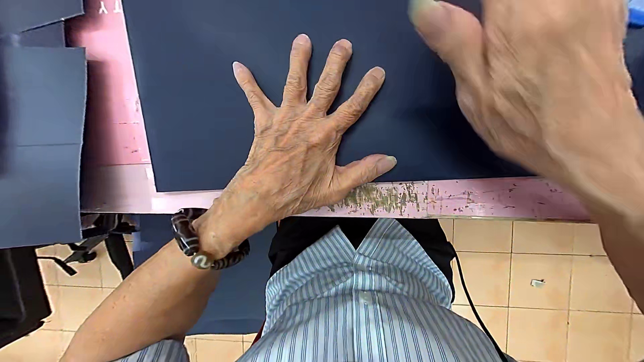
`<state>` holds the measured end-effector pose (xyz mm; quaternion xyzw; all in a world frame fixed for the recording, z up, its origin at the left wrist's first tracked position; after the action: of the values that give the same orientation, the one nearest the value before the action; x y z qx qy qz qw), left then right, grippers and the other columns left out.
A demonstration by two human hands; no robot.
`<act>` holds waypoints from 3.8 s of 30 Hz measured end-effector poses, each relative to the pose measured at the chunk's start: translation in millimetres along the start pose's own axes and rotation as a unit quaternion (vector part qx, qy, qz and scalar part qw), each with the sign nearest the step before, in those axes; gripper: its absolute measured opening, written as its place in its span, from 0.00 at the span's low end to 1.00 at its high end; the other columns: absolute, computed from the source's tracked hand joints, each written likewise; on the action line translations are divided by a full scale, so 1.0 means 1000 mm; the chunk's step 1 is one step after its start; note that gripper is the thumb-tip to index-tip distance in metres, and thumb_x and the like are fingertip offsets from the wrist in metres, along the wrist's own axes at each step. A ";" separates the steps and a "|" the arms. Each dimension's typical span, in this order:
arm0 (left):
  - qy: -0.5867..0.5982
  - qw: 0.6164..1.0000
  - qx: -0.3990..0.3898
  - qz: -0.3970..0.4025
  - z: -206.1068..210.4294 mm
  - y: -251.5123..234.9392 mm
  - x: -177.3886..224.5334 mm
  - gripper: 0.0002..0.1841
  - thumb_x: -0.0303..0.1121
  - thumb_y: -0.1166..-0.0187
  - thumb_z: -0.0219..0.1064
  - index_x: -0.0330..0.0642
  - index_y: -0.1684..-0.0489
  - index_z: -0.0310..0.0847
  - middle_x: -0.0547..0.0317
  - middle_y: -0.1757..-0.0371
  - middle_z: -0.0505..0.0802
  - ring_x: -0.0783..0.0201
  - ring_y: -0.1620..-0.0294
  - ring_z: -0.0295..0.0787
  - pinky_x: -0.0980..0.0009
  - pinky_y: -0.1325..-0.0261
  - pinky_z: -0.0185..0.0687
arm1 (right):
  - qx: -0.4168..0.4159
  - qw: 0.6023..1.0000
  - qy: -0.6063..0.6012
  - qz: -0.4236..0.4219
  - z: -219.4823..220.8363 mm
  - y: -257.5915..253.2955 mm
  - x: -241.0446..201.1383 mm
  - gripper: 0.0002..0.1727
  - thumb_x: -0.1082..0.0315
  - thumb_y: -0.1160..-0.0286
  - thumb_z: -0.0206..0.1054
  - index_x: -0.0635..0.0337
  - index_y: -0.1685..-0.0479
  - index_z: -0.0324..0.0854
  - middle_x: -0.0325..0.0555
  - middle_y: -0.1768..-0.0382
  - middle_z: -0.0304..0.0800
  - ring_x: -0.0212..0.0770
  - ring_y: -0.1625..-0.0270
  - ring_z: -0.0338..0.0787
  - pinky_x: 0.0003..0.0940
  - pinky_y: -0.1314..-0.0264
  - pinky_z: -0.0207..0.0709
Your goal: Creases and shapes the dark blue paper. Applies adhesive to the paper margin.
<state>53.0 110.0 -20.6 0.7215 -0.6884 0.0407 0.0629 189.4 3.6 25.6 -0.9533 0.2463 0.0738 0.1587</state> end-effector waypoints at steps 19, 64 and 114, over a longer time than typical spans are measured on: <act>-0.037 0.999 -0.011 0.026 0.002 -0.005 -0.005 0.58 0.88 0.40 0.38 0.70 0.03 0.45 0.38 0.04 0.50 0.19 0.08 0.36 0.06 0.33 0.30 | -0.058 0.997 0.019 0.045 0.031 0.062 0.016 0.48 0.30 0.14 0.36 0.58 0.06 0.56 0.63 0.08 0.53 0.71 0.07 0.52 0.76 0.12 0.36; 0.141 0.985 0.073 0.072 0.006 -0.006 0.009 0.42 0.68 0.24 0.59 0.55 0.11 0.67 0.54 0.10 0.70 0.41 0.06 0.51 0.19 0.17 0.29 | -0.075 0.991 0.074 -0.079 0.004 -0.029 0.115 0.25 0.79 0.22 0.50 0.81 0.26 0.69 0.84 0.38 0.79 0.84 0.35 0.81 0.77 0.35 0.71; 0.056 0.985 -0.057 -0.156 -0.058 0.054 -0.158 0.16 0.39 0.09 0.53 0.41 0.35 0.79 0.43 0.42 0.87 0.41 0.35 0.83 0.41 0.39 0.76 | -0.032 0.892 -0.027 -0.450 0.063 -0.012 -0.283 0.08 0.82 0.27 0.59 0.72 0.68 0.83 0.63 0.68 0.86 0.63 0.62 0.90 0.51 0.69 0.75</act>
<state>-7.2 272.2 15.3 0.8116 -0.5642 0.0316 0.1485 -53.7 161.1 31.7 -0.9642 -0.2164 0.0277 0.1508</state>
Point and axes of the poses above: each hand's wrist, its own y-axis away from the middle knuckle, its own z-axis out of the palm, x = y × z, the point moved 8 cm from there along -y, towards the middle knuckle
